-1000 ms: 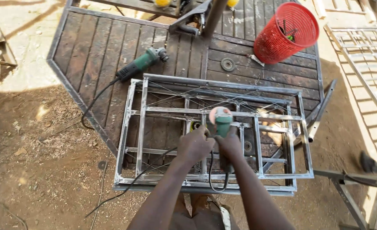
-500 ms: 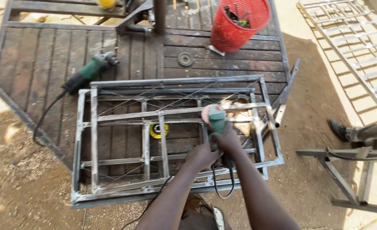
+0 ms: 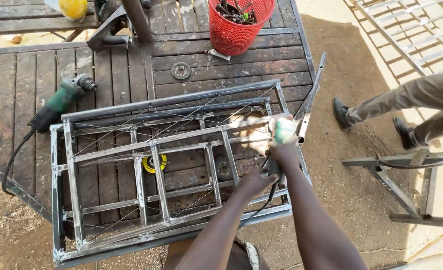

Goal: Using a handheld angle grinder to smooth out weld joints on a metal frame structure.

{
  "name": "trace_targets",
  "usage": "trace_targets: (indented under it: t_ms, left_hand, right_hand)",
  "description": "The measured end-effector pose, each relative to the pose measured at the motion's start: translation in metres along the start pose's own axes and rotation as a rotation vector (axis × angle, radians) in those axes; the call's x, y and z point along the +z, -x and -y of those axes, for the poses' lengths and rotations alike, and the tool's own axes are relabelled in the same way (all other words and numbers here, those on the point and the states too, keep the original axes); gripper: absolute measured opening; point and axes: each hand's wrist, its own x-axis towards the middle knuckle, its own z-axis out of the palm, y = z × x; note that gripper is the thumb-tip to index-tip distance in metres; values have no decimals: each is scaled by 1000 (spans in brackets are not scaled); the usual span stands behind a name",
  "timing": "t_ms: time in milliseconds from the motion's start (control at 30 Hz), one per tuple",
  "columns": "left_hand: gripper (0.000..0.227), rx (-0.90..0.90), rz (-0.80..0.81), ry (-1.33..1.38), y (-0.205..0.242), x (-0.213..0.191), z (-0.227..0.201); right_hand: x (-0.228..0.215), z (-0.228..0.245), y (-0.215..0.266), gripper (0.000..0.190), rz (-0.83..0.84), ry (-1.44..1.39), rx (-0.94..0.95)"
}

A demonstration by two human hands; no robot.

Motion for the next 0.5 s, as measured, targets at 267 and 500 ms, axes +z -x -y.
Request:
trace_targets:
  t_ms: [267, 500]
  left_hand:
    - [73, -20, 20, -139, -20, 21, -23]
    - [56, 28, -106, -589, -14, -20, 10]
  right_hand:
    - [-14, -10, -12, 64, 31, 100, -83]
    - [-6, -51, -70, 67, -164, -50, -42]
